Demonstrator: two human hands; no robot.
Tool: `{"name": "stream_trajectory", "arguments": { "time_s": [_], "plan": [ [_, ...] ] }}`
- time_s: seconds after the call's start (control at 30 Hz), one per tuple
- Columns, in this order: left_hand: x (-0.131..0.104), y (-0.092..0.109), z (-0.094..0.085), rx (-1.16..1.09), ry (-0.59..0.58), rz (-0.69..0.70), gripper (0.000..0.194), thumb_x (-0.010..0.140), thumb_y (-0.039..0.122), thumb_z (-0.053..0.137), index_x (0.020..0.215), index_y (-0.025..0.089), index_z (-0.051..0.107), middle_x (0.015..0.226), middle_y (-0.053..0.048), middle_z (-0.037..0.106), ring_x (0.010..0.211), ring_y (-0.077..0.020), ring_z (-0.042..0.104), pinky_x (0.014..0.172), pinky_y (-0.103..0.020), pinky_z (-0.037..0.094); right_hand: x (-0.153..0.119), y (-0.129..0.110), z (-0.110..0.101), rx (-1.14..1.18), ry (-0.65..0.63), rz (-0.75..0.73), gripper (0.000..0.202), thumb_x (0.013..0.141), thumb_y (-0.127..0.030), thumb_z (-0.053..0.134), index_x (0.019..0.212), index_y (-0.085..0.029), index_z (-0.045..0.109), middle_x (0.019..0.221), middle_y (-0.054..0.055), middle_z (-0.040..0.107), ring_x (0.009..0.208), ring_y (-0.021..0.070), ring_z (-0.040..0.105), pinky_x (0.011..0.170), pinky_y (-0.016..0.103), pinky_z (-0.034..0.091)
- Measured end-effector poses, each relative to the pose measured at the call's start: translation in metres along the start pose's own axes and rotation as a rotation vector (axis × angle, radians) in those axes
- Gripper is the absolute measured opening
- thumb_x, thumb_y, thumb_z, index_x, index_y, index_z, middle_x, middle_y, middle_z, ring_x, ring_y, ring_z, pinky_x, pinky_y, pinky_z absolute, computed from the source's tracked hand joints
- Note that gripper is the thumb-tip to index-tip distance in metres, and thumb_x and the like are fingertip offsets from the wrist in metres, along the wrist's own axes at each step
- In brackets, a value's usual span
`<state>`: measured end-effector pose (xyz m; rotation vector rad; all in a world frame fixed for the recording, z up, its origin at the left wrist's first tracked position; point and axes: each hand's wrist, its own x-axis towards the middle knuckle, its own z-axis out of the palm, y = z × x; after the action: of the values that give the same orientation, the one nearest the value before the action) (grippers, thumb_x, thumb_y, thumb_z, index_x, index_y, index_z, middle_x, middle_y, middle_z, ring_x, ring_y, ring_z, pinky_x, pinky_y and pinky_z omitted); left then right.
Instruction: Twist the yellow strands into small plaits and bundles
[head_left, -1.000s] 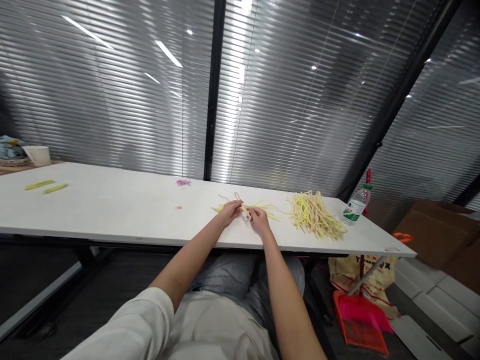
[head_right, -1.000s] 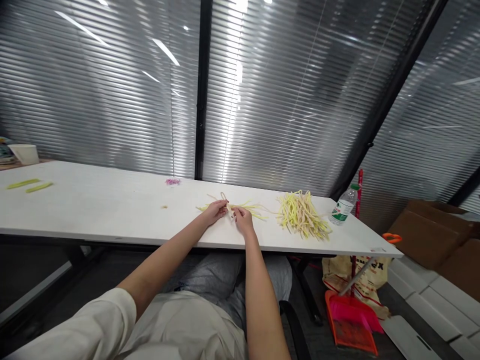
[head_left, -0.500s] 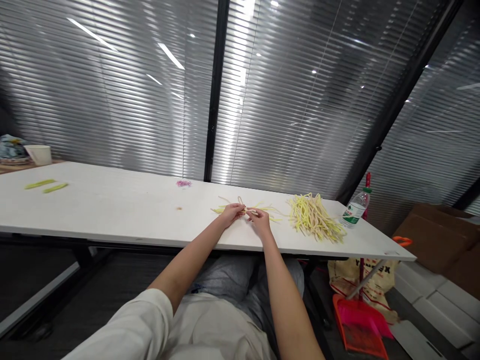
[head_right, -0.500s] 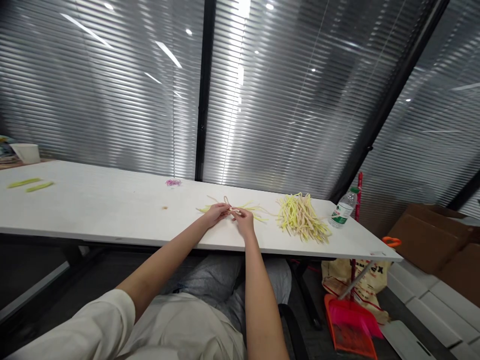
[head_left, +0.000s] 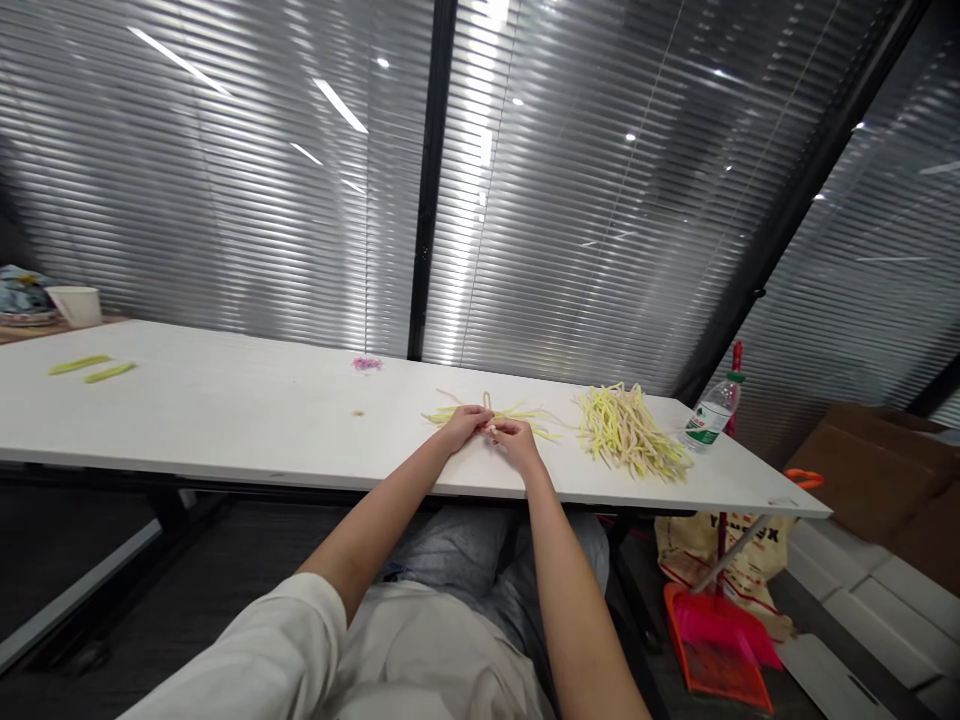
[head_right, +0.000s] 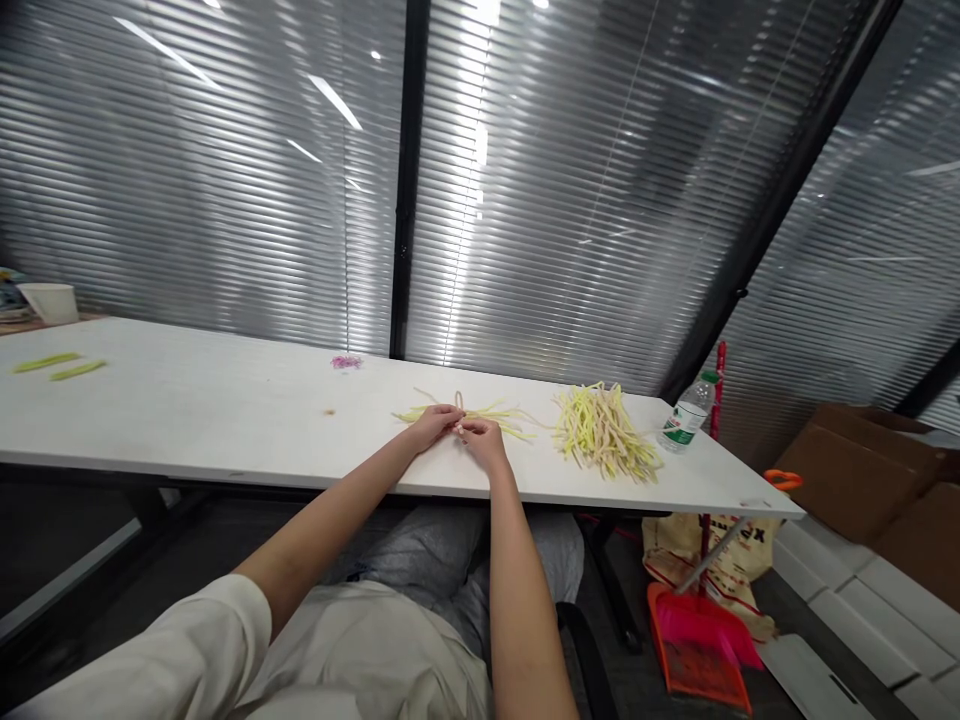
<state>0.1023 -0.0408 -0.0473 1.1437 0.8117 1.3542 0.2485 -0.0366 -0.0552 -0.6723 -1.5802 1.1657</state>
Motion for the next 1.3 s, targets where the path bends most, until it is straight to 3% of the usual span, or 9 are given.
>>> {"name": "stream_trajectory", "arguments": {
  "time_s": [0.2,0.43,0.8,1.3],
  "plan": [
    [0.003,-0.003,-0.003,0.004,-0.003,-0.005,0.021,0.065,0.028,0.073,0.069,0.01,0.064,0.059,-0.002,0.058,0.055,-0.0103,0.052,0.057,-0.025,0.039,0.0,0.001,-0.002,-0.055,0.015,0.041,0.023,0.059,-0.036,0.074,0.068,-0.015,0.072,0.064,0.003,0.065,0.058,0.0126,0.054,0.058,0.026,0.042],
    [0.004,-0.004,-0.003,-0.065,0.006,0.0,0.015,0.057,0.014,0.074,0.068,0.011,0.064,0.071,-0.005,0.063,0.065,-0.0129,0.058,0.067,-0.027,0.044,0.001,0.003,-0.003,-0.071,0.033,0.046,0.021,0.06,-0.035,0.072,0.066,-0.015,0.071,0.06,0.001,0.062,0.055,0.0107,0.05,0.056,0.025,0.041],
    [0.002,-0.001,-0.002,-0.088,0.042,-0.007,0.019,0.06,0.019,0.075,0.072,0.011,0.061,0.067,-0.003,0.061,0.063,-0.0115,0.058,0.067,-0.026,0.045,0.003,0.005,-0.002,-0.041,0.023,0.022,0.03,0.064,-0.036,0.069,0.084,-0.015,0.072,0.078,0.006,0.069,0.064,0.0134,0.056,0.055,0.024,0.044],
    [0.0,0.006,0.0,-0.071,0.152,-0.07,0.023,0.058,0.02,0.076,0.074,0.012,0.061,0.064,-0.001,0.058,0.061,-0.0101,0.054,0.065,-0.025,0.042,0.001,0.007,-0.001,-0.142,0.015,-0.005,0.028,0.067,-0.036,0.064,0.086,-0.018,0.071,0.067,0.001,0.065,0.053,0.0109,0.048,0.052,0.023,0.038]
  ]
}}
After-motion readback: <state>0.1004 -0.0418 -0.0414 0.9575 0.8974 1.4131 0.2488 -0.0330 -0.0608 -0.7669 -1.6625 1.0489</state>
